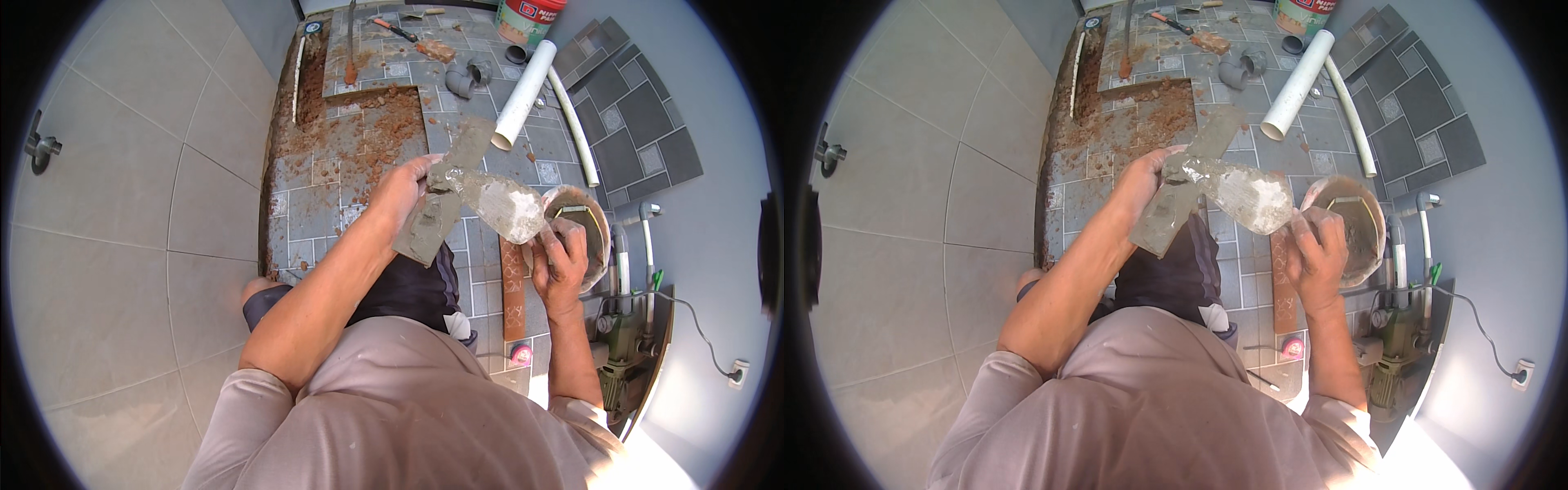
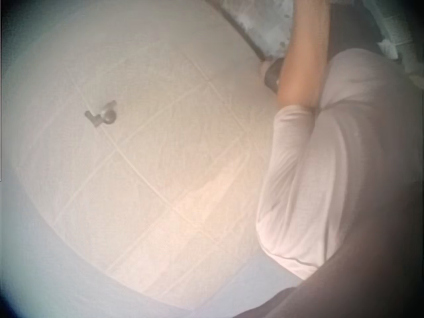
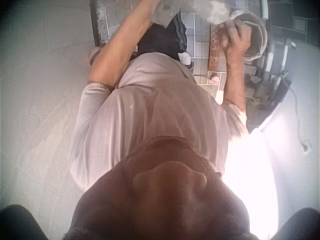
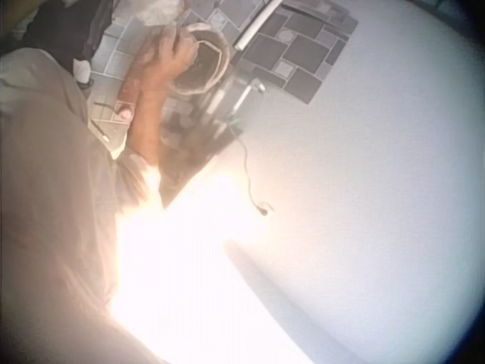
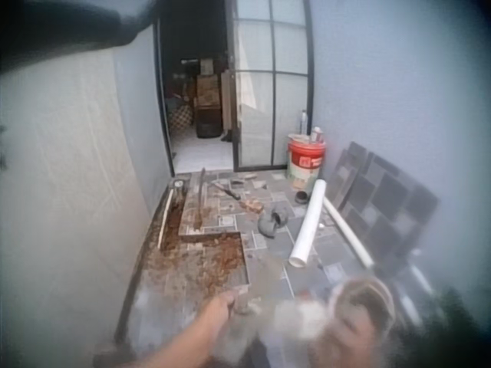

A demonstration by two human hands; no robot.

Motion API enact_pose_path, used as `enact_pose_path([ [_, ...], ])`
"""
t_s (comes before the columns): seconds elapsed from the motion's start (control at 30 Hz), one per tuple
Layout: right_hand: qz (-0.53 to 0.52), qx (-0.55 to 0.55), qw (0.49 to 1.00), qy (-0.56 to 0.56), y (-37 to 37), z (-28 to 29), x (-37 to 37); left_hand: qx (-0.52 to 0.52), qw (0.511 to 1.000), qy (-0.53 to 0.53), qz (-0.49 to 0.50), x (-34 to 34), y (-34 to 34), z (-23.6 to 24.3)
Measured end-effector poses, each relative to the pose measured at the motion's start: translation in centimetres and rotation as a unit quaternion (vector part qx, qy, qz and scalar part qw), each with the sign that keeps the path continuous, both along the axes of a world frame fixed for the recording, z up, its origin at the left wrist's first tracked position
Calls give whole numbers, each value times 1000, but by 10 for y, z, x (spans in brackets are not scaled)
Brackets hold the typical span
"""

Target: The person installs gray rectangular tiles on a floor, using a hammer and a small metal tool to tap and align them. They also use a trowel to apply adhesive from a bucket onto the floor and spread it before placing the tiles.

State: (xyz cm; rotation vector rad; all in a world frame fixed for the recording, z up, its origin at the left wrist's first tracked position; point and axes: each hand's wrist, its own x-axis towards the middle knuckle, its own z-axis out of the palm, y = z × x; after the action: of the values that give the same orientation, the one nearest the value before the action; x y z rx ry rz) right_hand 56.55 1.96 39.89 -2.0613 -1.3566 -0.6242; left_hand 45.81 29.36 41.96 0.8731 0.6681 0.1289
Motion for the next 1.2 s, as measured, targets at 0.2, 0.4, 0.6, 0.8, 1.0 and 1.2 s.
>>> enact_pose_path([
  [0.2,-30,-38,996,-71,-8,17,22,1,1000,9,-27,-7,-2,2],
  [0.4,-88,30,996,-1,-1,12,32,44,996,8,-76,-9,-3,-2],
  [0.6,-77,59,988,121,14,-15,27,-46,988,-84,-123,-6,-8,-7],
  [0.8,-98,29,992,70,-13,-11,17,-10,994,-76,-76,-16,-2,-4],
  [1.0,2,11,998,63,-16,29,-6,-32,996,-85,-14,-11,6,-1],
  [1.2,50,-51,991,110,3,51,-20,-3,999,-39,-10,-13,6,-8],
])
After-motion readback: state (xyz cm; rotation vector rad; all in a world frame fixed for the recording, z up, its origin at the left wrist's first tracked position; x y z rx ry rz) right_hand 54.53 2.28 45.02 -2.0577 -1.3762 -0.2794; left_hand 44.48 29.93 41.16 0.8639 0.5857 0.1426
